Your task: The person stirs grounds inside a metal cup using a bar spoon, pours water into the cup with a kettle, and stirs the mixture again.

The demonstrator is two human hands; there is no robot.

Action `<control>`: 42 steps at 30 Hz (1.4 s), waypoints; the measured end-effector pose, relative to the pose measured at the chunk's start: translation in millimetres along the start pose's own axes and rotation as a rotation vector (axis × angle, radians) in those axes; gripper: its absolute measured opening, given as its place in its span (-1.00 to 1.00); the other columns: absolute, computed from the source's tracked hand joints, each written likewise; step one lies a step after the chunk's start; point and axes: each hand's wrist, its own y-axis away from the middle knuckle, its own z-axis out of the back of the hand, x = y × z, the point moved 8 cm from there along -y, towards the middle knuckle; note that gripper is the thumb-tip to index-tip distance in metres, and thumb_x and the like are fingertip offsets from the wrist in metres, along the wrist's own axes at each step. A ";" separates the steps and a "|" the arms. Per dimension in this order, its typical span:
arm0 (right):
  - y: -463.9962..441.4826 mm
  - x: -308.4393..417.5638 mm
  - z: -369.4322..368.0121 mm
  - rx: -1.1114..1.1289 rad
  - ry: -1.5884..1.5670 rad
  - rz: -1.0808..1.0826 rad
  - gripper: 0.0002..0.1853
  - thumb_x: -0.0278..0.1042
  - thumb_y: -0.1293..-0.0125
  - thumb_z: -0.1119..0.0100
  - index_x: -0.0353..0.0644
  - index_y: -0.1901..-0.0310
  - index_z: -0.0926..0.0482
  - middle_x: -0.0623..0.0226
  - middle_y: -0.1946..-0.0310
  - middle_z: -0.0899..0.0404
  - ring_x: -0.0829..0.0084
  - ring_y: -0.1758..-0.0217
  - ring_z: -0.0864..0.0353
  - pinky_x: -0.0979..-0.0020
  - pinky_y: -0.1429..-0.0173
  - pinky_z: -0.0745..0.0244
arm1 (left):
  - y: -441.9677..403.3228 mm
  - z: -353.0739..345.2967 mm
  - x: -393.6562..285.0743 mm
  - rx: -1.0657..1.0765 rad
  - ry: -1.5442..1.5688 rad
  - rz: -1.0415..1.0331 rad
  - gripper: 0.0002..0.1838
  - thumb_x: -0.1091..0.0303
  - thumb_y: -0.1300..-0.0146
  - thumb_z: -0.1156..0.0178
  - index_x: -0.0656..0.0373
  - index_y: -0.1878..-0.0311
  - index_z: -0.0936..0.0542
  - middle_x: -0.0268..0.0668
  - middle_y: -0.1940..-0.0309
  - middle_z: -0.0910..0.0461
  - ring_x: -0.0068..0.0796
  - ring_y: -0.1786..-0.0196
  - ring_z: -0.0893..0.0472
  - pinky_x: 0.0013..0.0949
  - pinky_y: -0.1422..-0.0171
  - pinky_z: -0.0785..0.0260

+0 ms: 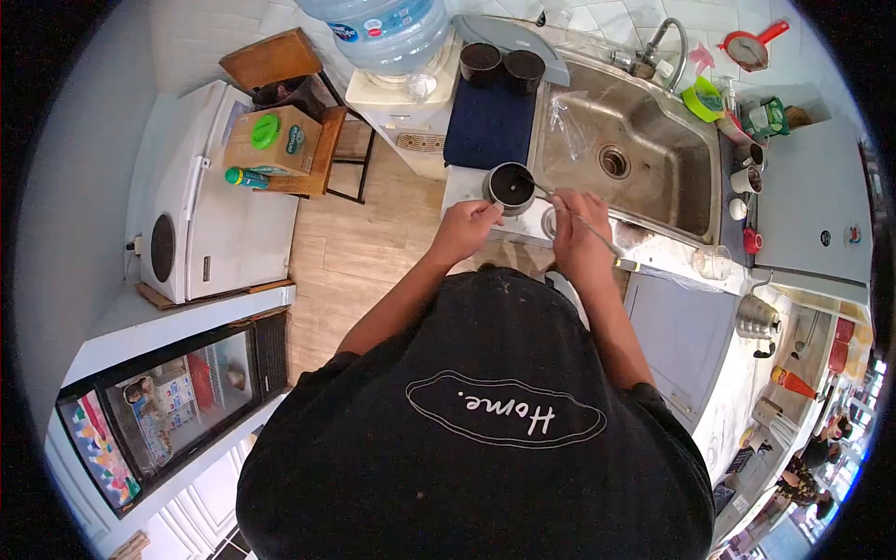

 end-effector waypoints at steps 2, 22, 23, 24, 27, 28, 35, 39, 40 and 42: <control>2.4 -4.3 5.6 0.025 -0.010 -0.029 -0.92 -0.46 -0.42 -0.18 -0.18 0.09 -0.55 0.11 0.17 -0.69 0.06 0.03 -0.67 -0.04 -0.30 -0.37 | -2.2 -1.5 7.1 0.000 -0.008 0.005 -0.57 0.08 -0.48 -0.16 0.31 0.24 -0.74 -0.17 0.32 -0.74 -0.45 0.19 -0.67 -0.34 -0.01 -0.46; 2.8 2.1 -5.7 0.013 -0.043 0.023 -0.91 -0.49 -0.40 -0.21 -0.19 0.10 -0.57 0.15 0.13 -0.70 0.14 -0.02 -0.69 -0.01 -0.38 -0.34 | -2.5 -1.3 9.4 -0.080 0.061 -0.023 -0.59 0.05 -0.40 -0.22 0.26 0.31 -0.73 -0.17 0.48 -0.67 -0.43 0.38 -0.61 -0.33 0.21 -0.42; 4.8 -2.4 -3.4 0.003 -0.010 0.002 -0.91 -0.49 -0.40 -0.21 -0.20 0.10 -0.57 0.16 0.13 -0.70 0.14 0.00 -0.69 -0.01 -0.36 -0.35 | -2.6 -0.6 8.1 -0.080 0.042 -0.034 -0.58 0.05 -0.40 -0.22 0.26 0.31 -0.73 -0.18 0.48 -0.66 -0.44 0.39 -0.60 -0.32 0.23 -0.42; 7.7 -3.4 -0.3 -0.014 -0.013 0.012 -0.91 -0.49 -0.40 -0.21 -0.20 0.10 -0.57 0.17 0.13 -0.70 0.14 0.01 -0.69 -0.01 -0.36 -0.35 | -3.2 -0.1 6.5 -0.081 0.025 -0.045 -0.58 0.05 -0.41 -0.22 0.27 0.31 -0.73 -0.19 0.49 -0.66 -0.44 0.40 -0.60 -0.32 0.24 -0.41; 13.7 -2.3 3.9 -0.044 -0.037 0.055 -0.92 -0.49 -0.42 -0.17 -0.21 0.10 -0.59 0.16 0.13 -0.70 0.11 0.02 -0.69 -0.01 -0.35 -0.37 | -4.2 -1.0 7.0 -0.081 0.017 -0.028 -0.58 0.05 -0.40 -0.22 0.27 0.31 -0.73 -0.21 0.53 -0.63 -0.45 0.43 -0.57 -0.31 0.27 -0.39; 14.3 1.5 1.1 -0.041 -0.058 0.075 -0.92 -0.50 -0.44 -0.14 -0.22 0.10 -0.59 0.15 0.13 -0.70 0.08 0.02 -0.68 -0.01 -0.35 -0.38 | -4.7 -1.3 7.0 -0.087 0.039 -0.029 -0.58 0.05 -0.40 -0.22 0.26 0.31 -0.74 -0.21 0.53 -0.62 -0.45 0.43 -0.57 -0.31 0.27 -0.39; 10.5 -9.6 1.7 -0.033 -0.043 -0.026 -0.91 -0.50 -0.46 -0.10 -0.22 0.11 -0.60 0.15 0.14 -0.70 0.03 0.02 -0.68 -0.01 -0.36 -0.39 | -5.5 -2.1 13.9 -0.088 0.035 0.000 -0.58 0.05 -0.41 -0.21 0.27 0.30 -0.74 -0.19 0.49 -0.67 -0.45 0.39 -0.61 -0.32 0.23 -0.42; 14.7 2.4 1.2 -0.030 -0.078 0.075 -0.94 -0.48 -0.43 -0.16 -0.21 0.12 -0.56 0.16 0.15 -0.69 0.07 0.02 -0.68 -0.03 -0.34 -0.37 | -4.8 -2.6 7.3 -0.090 0.026 -0.058 -0.58 0.05 -0.43 -0.19 0.26 0.28 -0.75 -0.19 0.46 -0.69 -0.44 0.37 -0.62 -0.33 0.22 -0.42; 14.5 7.4 -1.4 -0.029 -0.098 0.106 -0.92 -0.48 -0.41 -0.19 -0.21 0.12 -0.54 0.16 0.16 -0.69 0.09 0.02 -0.68 -0.04 -0.33 -0.36 | -5.6 -4.3 8.9 -0.089 0.042 -0.045 -0.58 0.04 -0.44 -0.19 0.26 0.28 -0.75 -0.19 0.45 -0.70 -0.43 0.36 -0.62 -0.32 0.21 -0.43; 11.3 3.7 -4.2 -0.002 -0.072 0.052 -0.92 -0.49 -0.40 -0.19 -0.19 0.11 -0.54 0.17 0.14 -0.69 0.09 0.03 -0.68 -0.04 -0.33 -0.36 | -6.4 -5.4 14.5 -0.091 0.073 -0.013 -0.57 0.04 -0.44 -0.18 0.26 0.27 -0.75 -0.19 0.44 -0.70 -0.42 0.35 -0.63 -0.32 0.21 -0.43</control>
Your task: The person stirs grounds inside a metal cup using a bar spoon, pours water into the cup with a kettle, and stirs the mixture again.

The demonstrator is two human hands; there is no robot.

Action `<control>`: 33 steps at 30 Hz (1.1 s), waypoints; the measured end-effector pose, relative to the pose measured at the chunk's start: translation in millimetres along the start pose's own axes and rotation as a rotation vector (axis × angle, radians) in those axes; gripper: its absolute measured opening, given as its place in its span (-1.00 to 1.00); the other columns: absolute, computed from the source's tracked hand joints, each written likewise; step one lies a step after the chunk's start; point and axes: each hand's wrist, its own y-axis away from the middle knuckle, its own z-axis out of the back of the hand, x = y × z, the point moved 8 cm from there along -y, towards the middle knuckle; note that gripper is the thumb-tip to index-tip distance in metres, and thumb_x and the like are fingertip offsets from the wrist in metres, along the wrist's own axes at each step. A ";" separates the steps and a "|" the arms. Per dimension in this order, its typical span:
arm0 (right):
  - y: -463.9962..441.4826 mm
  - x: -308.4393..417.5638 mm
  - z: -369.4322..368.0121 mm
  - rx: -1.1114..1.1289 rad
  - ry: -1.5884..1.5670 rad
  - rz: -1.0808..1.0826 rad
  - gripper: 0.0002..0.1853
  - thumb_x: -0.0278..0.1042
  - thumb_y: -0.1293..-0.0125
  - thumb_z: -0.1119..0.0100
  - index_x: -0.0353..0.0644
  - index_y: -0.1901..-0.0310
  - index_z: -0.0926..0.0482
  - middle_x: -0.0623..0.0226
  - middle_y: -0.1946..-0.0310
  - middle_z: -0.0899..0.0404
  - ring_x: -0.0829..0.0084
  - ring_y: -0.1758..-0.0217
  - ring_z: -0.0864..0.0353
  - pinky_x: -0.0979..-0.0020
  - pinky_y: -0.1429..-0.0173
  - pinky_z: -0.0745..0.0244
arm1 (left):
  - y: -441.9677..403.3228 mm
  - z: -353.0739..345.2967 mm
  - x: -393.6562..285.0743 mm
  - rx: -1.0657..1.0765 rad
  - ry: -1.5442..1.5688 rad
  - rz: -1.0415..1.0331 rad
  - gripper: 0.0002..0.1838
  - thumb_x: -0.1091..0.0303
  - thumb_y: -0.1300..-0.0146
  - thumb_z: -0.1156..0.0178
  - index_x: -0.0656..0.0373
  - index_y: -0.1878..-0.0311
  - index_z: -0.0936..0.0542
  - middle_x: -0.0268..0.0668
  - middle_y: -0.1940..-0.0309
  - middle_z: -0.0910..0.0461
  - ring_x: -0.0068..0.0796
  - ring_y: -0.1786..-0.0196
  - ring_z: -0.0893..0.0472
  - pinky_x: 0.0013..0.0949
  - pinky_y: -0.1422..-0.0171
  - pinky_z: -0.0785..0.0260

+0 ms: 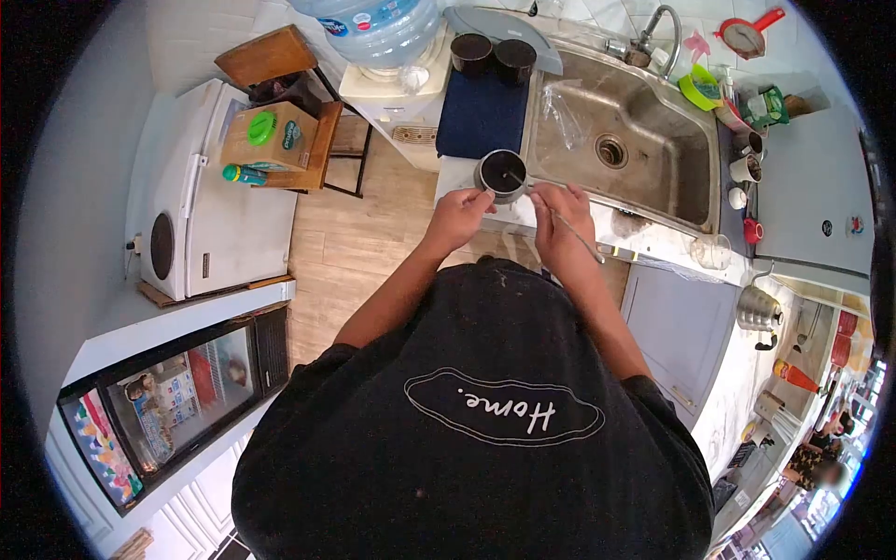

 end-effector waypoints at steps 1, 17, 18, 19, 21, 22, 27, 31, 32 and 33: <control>-1.0 -2.8 1.0 -0.015 0.020 -0.012 -0.92 -0.49 -0.40 -0.19 -0.19 0.11 -0.55 0.17 0.15 -0.69 0.09 0.04 -0.68 -0.04 -0.33 -0.36 | 0.7 -0.2 2.8 0.002 0.001 0.008 -0.57 0.04 -0.45 -0.18 0.26 0.27 -0.74 -0.19 0.43 -0.71 -0.42 0.34 -0.64 -0.32 0.20 -0.44; 7.5 -8.0 9.6 -0.067 0.023 0.008 -0.90 -0.48 -0.47 -0.10 -0.21 0.12 -0.62 0.18 0.15 -0.71 0.06 0.05 -0.69 -0.01 -0.34 -0.41 | 4.0 -3.4 5.1 -0.021 0.089 -0.045 -0.68 0.20 -0.49 -0.17 0.33 0.13 -0.66 -0.25 0.29 -0.71 -0.52 0.19 -0.64 -0.40 -0.01 -0.44; 7.9 -3.0 9.3 -0.061 0.021 0.041 -0.90 -0.48 -0.47 -0.10 -0.21 0.12 -0.62 0.17 0.16 -0.71 0.06 0.06 -0.69 -0.01 -0.33 -0.42 | 4.8 -3.7 2.8 -0.005 0.082 -0.029 -0.70 0.22 -0.50 -0.16 0.34 0.09 -0.65 -0.25 0.26 -0.71 -0.51 0.13 -0.65 -0.40 -0.07 -0.44; 5.9 -1.5 6.9 -0.045 0.006 0.029 -0.90 -0.48 -0.47 -0.10 -0.20 0.12 -0.62 0.17 0.16 -0.72 0.06 0.06 -0.69 0.00 -0.33 -0.42 | 6.3 -2.8 -0.5 -0.023 0.095 -0.026 -0.70 0.23 -0.50 -0.17 0.34 0.09 -0.64 -0.26 0.26 -0.71 -0.52 0.14 -0.65 -0.41 -0.06 -0.44; 0.7 -0.9 0.6 -0.014 -0.023 0.004 -0.90 -0.47 -0.47 -0.10 -0.20 0.11 -0.62 0.17 0.17 -0.72 0.05 0.07 -0.69 0.00 -0.33 -0.42 | 11.0 -3.6 -5.6 -0.059 0.120 -0.018 -0.71 0.23 -0.49 -0.18 0.33 0.09 -0.64 -0.27 0.27 -0.70 -0.54 0.15 -0.64 -0.42 -0.05 -0.44; 0.1 -5.2 1.7 -0.031 -0.005 -0.016 -0.90 -0.47 -0.47 -0.10 -0.20 0.11 -0.62 0.17 0.17 -0.71 0.05 0.08 -0.69 0.00 -0.32 -0.42 | 11.5 -3.6 -5.5 -0.075 0.119 -0.047 -0.72 0.23 -0.47 -0.21 0.33 0.11 -0.65 -0.28 0.31 -0.69 -0.56 0.20 -0.62 -0.42 0.02 -0.43; 3.0 -10.8 10.0 -0.058 -0.027 -0.026 -0.90 -0.46 -0.47 -0.11 -0.19 0.11 -0.62 0.16 0.23 -0.71 0.02 0.14 -0.69 0.00 -0.30 -0.44 | 12.4 -0.1 -3.2 -0.117 0.109 -0.100 -0.73 0.23 -0.40 -0.29 0.31 0.14 -0.66 -0.31 0.38 -0.67 -0.60 0.28 -0.56 -0.42 0.14 -0.41; 4.6 -9.3 1.8 -0.072 -0.103 -0.009 -0.90 -0.46 -0.47 -0.11 -0.19 0.11 -0.63 0.17 0.23 -0.71 0.02 0.12 -0.68 0.00 -0.29 -0.45 | 14.9 -2.2 -1.9 -0.059 0.076 -0.063 -0.74 0.25 -0.48 -0.21 0.31 0.07 -0.63 -0.30 0.28 -0.69 -0.56 0.14 -0.63 -0.41 -0.05 -0.43; 5.0 -11.7 2.0 -0.094 -0.080 -0.020 -0.92 -0.45 -0.46 -0.13 -0.19 0.11 -0.61 0.15 0.25 -0.70 0.02 0.13 -0.68 -0.01 -0.29 -0.44 | 15.3 -2.1 -1.1 -0.064 0.075 -0.070 -0.75 0.26 -0.48 -0.21 0.30 0.07 -0.63 -0.30 0.28 -0.68 -0.55 0.14 -0.63 -0.41 -0.05 -0.43; 4.6 -14.1 4.0 -0.116 -0.057 -0.031 -0.93 -0.44 -0.45 -0.15 -0.19 0.12 -0.59 0.13 0.26 -0.69 0.03 0.14 -0.68 -0.02 -0.28 -0.43 | 16.0 -1.0 -0.8 -0.070 0.075 -0.077 -0.75 0.27 -0.48 -0.22 0.30 0.06 -0.63 -0.31 0.28 -0.68 -0.55 0.14 -0.63 -0.41 -0.05 -0.43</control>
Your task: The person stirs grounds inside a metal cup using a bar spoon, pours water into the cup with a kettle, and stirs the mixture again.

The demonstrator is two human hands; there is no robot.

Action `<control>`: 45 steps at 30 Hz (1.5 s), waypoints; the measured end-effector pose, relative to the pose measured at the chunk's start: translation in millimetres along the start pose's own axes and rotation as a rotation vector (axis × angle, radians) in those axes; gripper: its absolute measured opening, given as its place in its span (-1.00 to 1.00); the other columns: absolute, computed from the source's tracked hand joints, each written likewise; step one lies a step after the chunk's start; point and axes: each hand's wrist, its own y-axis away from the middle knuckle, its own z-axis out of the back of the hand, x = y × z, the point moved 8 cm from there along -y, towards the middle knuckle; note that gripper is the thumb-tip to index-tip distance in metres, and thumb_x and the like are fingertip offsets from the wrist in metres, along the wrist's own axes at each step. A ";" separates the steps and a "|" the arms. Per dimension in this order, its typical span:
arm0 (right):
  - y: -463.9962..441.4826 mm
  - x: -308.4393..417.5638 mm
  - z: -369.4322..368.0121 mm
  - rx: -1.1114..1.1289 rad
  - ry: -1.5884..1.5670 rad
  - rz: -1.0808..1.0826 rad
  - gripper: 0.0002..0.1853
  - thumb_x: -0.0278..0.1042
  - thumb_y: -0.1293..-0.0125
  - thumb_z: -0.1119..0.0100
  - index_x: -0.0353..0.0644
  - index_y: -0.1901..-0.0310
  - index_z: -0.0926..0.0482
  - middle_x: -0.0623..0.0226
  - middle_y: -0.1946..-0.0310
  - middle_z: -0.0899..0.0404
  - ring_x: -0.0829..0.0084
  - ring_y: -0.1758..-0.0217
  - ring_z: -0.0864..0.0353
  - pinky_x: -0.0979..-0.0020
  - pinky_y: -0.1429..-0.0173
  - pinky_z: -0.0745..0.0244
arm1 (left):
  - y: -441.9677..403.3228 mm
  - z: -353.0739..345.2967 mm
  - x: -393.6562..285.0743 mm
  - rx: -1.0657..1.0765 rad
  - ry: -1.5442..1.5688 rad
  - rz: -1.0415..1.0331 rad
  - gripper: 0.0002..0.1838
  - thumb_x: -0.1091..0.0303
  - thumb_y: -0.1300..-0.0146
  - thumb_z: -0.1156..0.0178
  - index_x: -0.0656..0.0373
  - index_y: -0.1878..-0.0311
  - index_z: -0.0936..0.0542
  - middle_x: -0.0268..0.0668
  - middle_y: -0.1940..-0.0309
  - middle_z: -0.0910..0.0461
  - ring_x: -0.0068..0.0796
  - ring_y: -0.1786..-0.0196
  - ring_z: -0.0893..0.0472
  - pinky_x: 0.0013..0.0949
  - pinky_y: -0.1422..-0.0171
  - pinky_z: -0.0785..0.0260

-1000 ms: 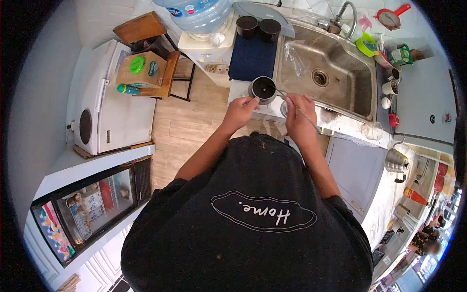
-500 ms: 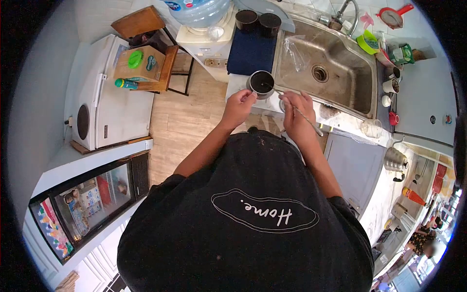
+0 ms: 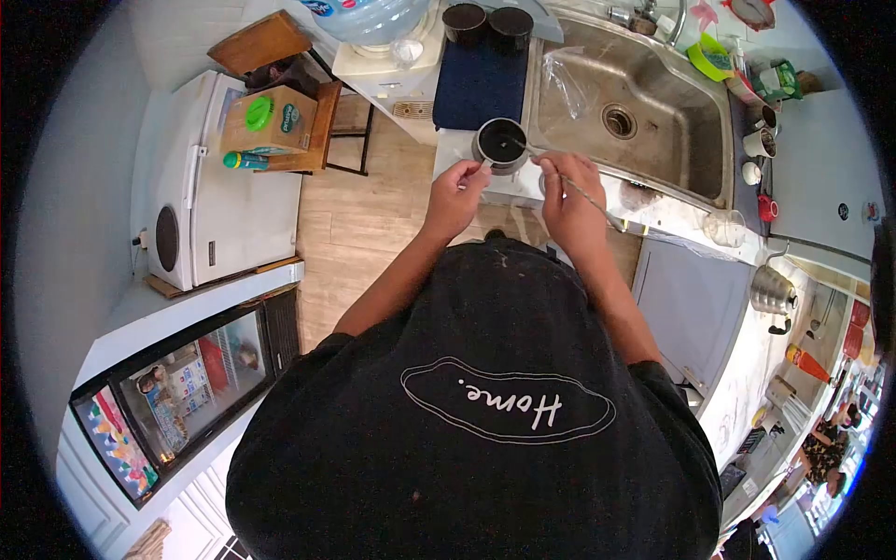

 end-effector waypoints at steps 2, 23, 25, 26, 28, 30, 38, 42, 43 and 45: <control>0.3 -1.1 5.0 0.007 0.033 -0.018 -0.94 -0.42 -0.44 -0.18 -0.18 0.13 -0.57 0.12 0.27 -0.69 0.04 0.14 -0.68 -0.03 -0.28 -0.42 | 1.0 2.6 1.7 -0.021 0.000 0.008 -0.76 0.27 -0.47 -0.22 0.30 0.04 -0.62 -0.30 0.27 -0.68 -0.55 0.13 -0.64 -0.41 -0.05 -0.43; -4.0 4.6 15.4 -0.038 -0.006 -0.050 -0.85 -0.47 -0.50 -0.08 -0.20 0.14 -0.67 0.23 0.18 -0.74 0.07 0.09 -0.71 0.04 -0.35 -0.45 | 0.7 4.2 3.8 -0.030 0.061 -0.010 -0.73 0.25 -0.41 -0.28 0.26 0.01 -0.65 -0.34 0.26 -0.68 -0.58 0.20 -0.57 -0.41 0.06 -0.45; -0.6 5.9 18.6 -0.051 0.000 -0.051 -0.84 -0.48 -0.51 -0.07 -0.21 0.13 -0.67 0.23 0.17 -0.75 0.07 0.07 -0.72 0.05 -0.37 -0.44 | 0.7 3.5 7.3 -0.022 0.067 -0.001 -0.73 0.24 -0.41 -0.28 0.26 0.01 -0.65 -0.34 0.25 -0.68 -0.58 0.19 -0.57 -0.41 0.06 -0.46; 1.7 6.2 17.4 -0.049 0.005 -0.048 -0.84 -0.48 -0.51 -0.06 -0.21 0.13 -0.67 0.22 0.17 -0.76 0.08 0.06 -0.72 0.06 -0.38 -0.44 | 0.1 2.3 11.7 -0.019 0.078 -0.001 -0.73 0.24 -0.41 -0.28 0.25 0.00 -0.65 -0.34 0.25 -0.68 -0.58 0.19 -0.57 -0.40 0.06 -0.46; 2.8 8.5 20.5 -0.068 -0.006 -0.045 -0.86 -0.46 -0.51 -0.08 -0.21 0.13 -0.66 0.23 0.18 -0.76 0.10 0.07 -0.73 0.05 -0.38 -0.44 | 0.1 0.4 8.0 0.001 0.069 0.015 -0.74 0.26 -0.44 -0.25 0.27 -0.01 -0.64 -0.32 0.23 -0.68 -0.55 0.16 -0.61 -0.40 0.02 -0.46; 1.7 12.6 26.4 -0.107 -0.044 -0.045 -0.90 -0.44 -0.49 -0.12 -0.20 0.14 -0.63 0.25 0.20 -0.76 0.15 0.13 -0.73 0.03 -0.37 -0.45 | 2.8 1.1 5.4 0.030 0.027 0.053 -0.76 0.30 -0.49 -0.21 0.29 -0.02 -0.60 -0.28 0.18 -0.68 -0.50 0.08 -0.68 -0.40 -0.07 -0.46; 9.6 -9.0 28.9 -0.146 -0.102 -0.194 -0.84 -0.41 -0.53 -0.09 -0.24 0.13 -0.65 0.28 0.21 -0.80 0.12 0.06 -0.74 0.08 -0.39 -0.46 | 2.3 5.3 8.4 -0.029 0.087 0.025 -0.73 0.27 -0.44 -0.25 0.27 -0.04 -0.62 -0.30 0.22 -0.68 -0.54 0.14 -0.62 -0.39 0.00 -0.47; 12.1 -15.8 29.6 -0.151 -0.147 -0.237 -0.74 -0.37 -0.59 0.00 -0.31 0.11 -0.68 0.25 0.19 -0.80 0.31 0.00 -0.71 0.22 -0.39 -0.41 | 2.5 5.3 8.1 -0.060 0.095 0.027 -0.72 0.25 -0.41 -0.27 0.23 -0.04 -0.63 -0.31 0.25 -0.68 -0.56 0.18 -0.60 -0.38 0.03 -0.47; 13.8 -20.2 29.4 -0.147 -0.174 -0.261 -0.70 -0.36 -0.62 0.04 -0.35 0.10 -0.68 0.25 0.18 -0.81 0.39 -0.03 -0.69 0.28 -0.38 -0.38 | 2.8 4.9 7.2 -0.063 0.095 0.028 -0.72 0.26 -0.41 -0.27 0.23 -0.05 -0.63 -0.31 0.25 -0.68 -0.56 0.18 -0.61 -0.38 0.03 -0.47; 13.7 -21.2 32.9 -0.161 -0.176 -0.234 -0.69 -0.36 -0.62 0.03 -0.36 0.12 -0.69 0.25 0.19 -0.81 0.39 -0.05 -0.67 0.29 -0.38 -0.38 | 3.6 5.7 5.0 -0.069 0.094 0.030 -0.72 0.26 -0.41 -0.27 0.22 -0.05 -0.63 -0.31 0.25 -0.68 -0.56 0.18 -0.61 -0.38 0.03 -0.47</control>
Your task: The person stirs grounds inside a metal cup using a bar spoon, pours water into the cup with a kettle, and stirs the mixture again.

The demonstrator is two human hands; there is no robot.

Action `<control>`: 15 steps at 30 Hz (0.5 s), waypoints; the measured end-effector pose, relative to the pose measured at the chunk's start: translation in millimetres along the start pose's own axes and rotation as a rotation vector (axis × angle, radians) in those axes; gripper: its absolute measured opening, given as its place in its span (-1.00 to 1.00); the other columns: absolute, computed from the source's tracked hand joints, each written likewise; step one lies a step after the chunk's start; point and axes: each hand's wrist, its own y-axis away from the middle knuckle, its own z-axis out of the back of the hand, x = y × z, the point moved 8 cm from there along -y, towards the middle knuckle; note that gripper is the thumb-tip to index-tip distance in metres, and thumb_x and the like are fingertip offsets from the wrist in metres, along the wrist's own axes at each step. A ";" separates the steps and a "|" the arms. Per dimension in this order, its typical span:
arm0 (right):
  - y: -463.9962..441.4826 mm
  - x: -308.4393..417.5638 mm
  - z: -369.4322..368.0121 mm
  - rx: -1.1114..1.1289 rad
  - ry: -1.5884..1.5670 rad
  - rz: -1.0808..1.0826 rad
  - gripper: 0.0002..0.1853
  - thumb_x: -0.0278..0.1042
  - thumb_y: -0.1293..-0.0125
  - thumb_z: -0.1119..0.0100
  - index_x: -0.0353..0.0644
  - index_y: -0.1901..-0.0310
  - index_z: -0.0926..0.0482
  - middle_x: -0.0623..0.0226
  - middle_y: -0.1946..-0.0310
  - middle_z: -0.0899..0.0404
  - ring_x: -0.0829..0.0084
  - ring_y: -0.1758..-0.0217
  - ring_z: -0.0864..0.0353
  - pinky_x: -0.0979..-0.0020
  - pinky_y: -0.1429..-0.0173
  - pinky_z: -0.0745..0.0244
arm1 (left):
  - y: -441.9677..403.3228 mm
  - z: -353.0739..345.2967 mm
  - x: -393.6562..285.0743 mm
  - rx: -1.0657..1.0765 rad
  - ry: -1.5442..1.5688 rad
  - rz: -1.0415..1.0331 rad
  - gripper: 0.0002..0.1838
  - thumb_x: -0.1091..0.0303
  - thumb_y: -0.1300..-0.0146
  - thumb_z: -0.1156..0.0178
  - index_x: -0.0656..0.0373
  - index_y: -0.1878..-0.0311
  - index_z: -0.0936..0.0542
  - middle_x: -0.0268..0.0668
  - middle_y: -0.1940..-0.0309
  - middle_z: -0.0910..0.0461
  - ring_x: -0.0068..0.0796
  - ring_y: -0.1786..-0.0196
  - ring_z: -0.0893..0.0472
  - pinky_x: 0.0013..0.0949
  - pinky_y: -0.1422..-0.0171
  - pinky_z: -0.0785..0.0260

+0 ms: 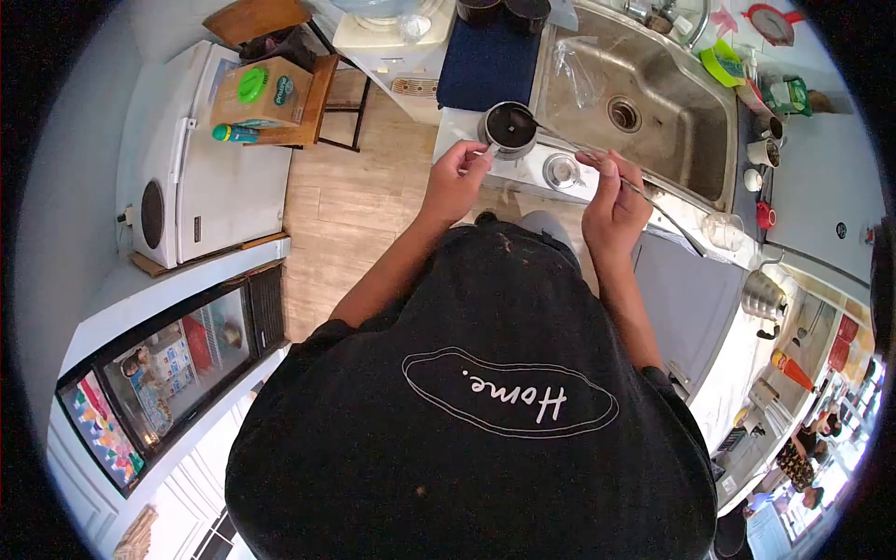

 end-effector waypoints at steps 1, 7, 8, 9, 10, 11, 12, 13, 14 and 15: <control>-1.0 0.5 2.1 -0.005 -0.003 0.014 -0.69 -0.37 -0.62 0.03 -0.37 0.13 -0.69 0.25 0.20 -0.81 0.40 -0.06 -0.66 0.30 -0.38 -0.38 | 0.6 0.5 0.1 -0.007 0.008 0.010 -0.73 0.26 -0.41 -0.27 0.22 -0.05 -0.63 -0.31 0.25 -0.68 -0.56 0.18 -0.61 -0.38 0.03 -0.47; -8.7 -0.1 19.6 0.001 -0.028 -0.023 -0.69 -0.36 -0.61 -0.01 -0.38 0.16 -0.70 0.24 0.19 -0.81 0.41 -0.12 -0.63 0.32 -0.35 -0.39 | 7.2 10.4 4.8 -0.073 0.012 0.023 -0.75 0.28 -0.42 -0.27 0.22 -0.05 -0.63 -0.30 0.26 -0.69 -0.54 0.17 -0.64 -0.40 0.01 -0.47; -10.3 -1.8 22.9 -0.010 -0.045 -0.016 -0.70 -0.35 -0.61 -0.01 -0.38 0.15 -0.69 0.22 0.19 -0.81 0.40 -0.09 -0.65 0.33 -0.33 -0.41 | 9.6 12.9 4.9 -0.086 0.015 0.024 -0.74 0.29 -0.42 -0.26 0.22 -0.05 -0.63 -0.29 0.26 -0.69 -0.54 0.17 -0.64 -0.40 0.00 -0.46; -12.4 -4.3 26.0 -0.023 -0.063 -0.008 -0.70 -0.35 -0.62 -0.01 -0.38 0.14 -0.68 0.21 0.19 -0.80 0.40 -0.06 -0.66 0.34 -0.30 -0.43 | 11.7 15.6 3.8 -0.099 0.018 0.024 -0.74 0.29 -0.43 -0.26 0.23 -0.06 -0.62 -0.29 0.26 -0.69 -0.54 0.16 -0.64 -0.40 -0.01 -0.46; -14.2 -6.1 28.9 -0.033 -0.081 -0.002 -0.71 -0.35 -0.62 0.00 -0.38 0.14 -0.66 0.19 0.19 -0.80 0.40 -0.04 -0.67 0.36 -0.27 -0.45 | 14.2 18.5 2.3 -0.112 0.036 0.024 -0.73 0.29 -0.43 -0.26 0.23 -0.07 -0.61 -0.29 0.26 -0.69 -0.54 0.16 -0.64 -0.41 -0.01 -0.45; -15.5 -11.8 32.0 -0.043 -0.151 -0.061 -0.71 -0.34 -0.62 -0.01 -0.37 0.14 -0.64 0.17 0.21 -0.80 0.43 0.01 -0.69 0.37 -0.24 -0.47 | 18.7 21.2 0.8 -0.125 0.054 0.026 -0.73 0.30 -0.43 -0.25 0.24 -0.09 -0.60 -0.29 0.26 -0.69 -0.54 0.16 -0.64 -0.41 -0.02 -0.45; -17.2 -16.9 34.6 -0.052 -0.222 -0.119 -0.72 -0.33 -0.62 -0.01 -0.37 0.15 -0.63 0.15 0.24 -0.80 0.46 0.07 -0.70 0.38 -0.22 -0.49 | 23.8 22.8 -3.0 -0.139 0.071 0.028 -0.72 0.30 -0.43 -0.25 0.24 -0.10 -0.58 -0.28 0.26 -0.69 -0.54 0.15 -0.65 -0.42 -0.03 -0.44; -20.4 -21.7 36.5 -0.063 -0.295 -0.173 -0.72 -0.32 -0.61 -0.01 -0.37 0.15 -0.61 0.13 0.26 -0.80 0.49 0.12 -0.72 0.39 -0.19 -0.51 | 30.0 24.0 -6.2 -0.159 0.045 0.055 -0.71 0.30 -0.43 -0.25 0.25 -0.11 -0.58 -0.28 0.26 -0.68 -0.54 0.15 -0.64 -0.42 -0.03 -0.44; -23.8 -24.8 38.8 -0.065 -0.319 -0.181 -0.72 -0.32 -0.61 -0.01 -0.37 0.15 -0.60 0.12 0.26 -0.80 0.50 0.12 -0.71 0.42 -0.16 -0.51 | 36.9 25.1 -11.7 -0.179 0.017 0.079 -0.70 0.30 -0.43 -0.25 0.25 -0.11 -0.57 -0.28 0.27 -0.68 -0.54 0.14 -0.64 -0.42 -0.03 -0.44; -25.8 -30.3 42.0 -0.067 -0.344 -0.189 -0.73 -0.32 -0.61 -0.01 -0.37 0.14 -0.60 0.11 0.26 -0.80 0.51 0.12 -0.71 0.45 -0.12 -0.51 | 41.3 26.0 -16.6 -0.198 -0.012 0.102 -0.70 0.30 -0.43 -0.25 0.25 -0.12 -0.56 -0.28 0.27 -0.68 -0.54 0.14 -0.64 -0.42 -0.04 -0.43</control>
